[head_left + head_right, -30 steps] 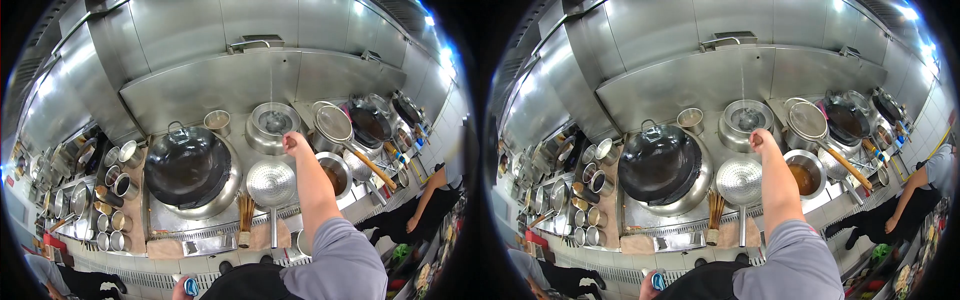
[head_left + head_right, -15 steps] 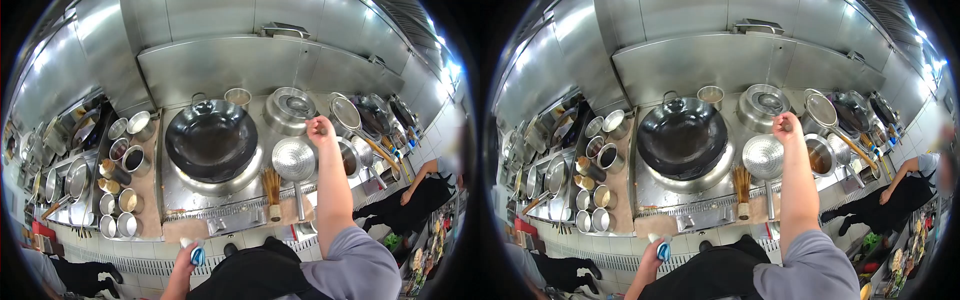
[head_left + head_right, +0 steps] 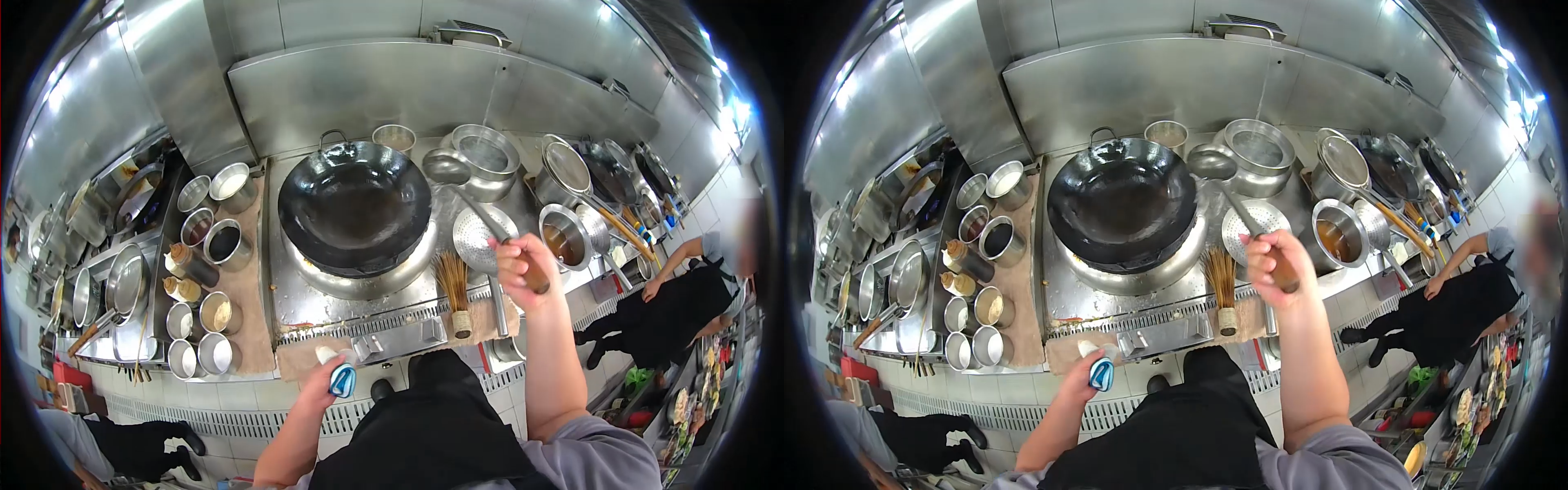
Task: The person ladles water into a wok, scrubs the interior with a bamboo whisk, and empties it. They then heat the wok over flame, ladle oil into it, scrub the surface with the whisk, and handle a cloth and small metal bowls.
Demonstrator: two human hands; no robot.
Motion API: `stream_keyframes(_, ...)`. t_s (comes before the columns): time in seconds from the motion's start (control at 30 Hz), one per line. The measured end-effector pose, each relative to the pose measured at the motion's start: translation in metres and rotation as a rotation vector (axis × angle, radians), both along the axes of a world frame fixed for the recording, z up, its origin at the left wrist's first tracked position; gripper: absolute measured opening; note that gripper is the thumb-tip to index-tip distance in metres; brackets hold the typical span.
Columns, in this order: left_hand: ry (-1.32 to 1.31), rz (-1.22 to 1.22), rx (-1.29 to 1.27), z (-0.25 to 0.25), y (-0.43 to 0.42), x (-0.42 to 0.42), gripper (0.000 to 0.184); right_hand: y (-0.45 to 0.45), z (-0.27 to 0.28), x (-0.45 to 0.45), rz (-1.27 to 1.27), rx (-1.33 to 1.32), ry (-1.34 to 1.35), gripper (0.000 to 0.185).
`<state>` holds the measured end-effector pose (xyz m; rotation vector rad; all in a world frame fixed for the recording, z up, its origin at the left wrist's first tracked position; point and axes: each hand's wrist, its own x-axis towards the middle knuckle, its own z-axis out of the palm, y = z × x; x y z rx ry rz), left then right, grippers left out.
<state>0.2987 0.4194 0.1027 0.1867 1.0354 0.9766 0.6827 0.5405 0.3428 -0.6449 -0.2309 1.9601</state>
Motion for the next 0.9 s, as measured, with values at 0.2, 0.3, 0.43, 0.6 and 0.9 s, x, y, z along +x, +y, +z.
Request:
stream_keyframes(0.2,0.074,-0.1,0.086,0.026,0.002,0.019,0.023,-0.036,-0.02,-0.012,0.179,-0.03,-0.159,0.026)
stream_keyframes(0.3,0.101,-0.039,0.089,0.035,0.008,0.019,0.021,-0.04,-0.049,-0.014,0.189,-0.026,-0.353,0.023)
stream_keyframes(0.43,0.061,0.009,0.056,0.038,0.03,0.018,0.032,-0.042,-0.074,-0.018,0.248,0.125,-1.063,0.019)
stream_keyframes(0.6,0.023,0.027,0.065,0.045,0.093,0.036,0.055,-0.025,-0.081,0.007,0.13,0.302,-1.47,0.016)
stream_keyframes(0.9,0.159,0.01,-0.041,0.046,0.183,0.089,0.055,0.123,-0.094,0.142,-0.278,0.353,-1.892,0.022)
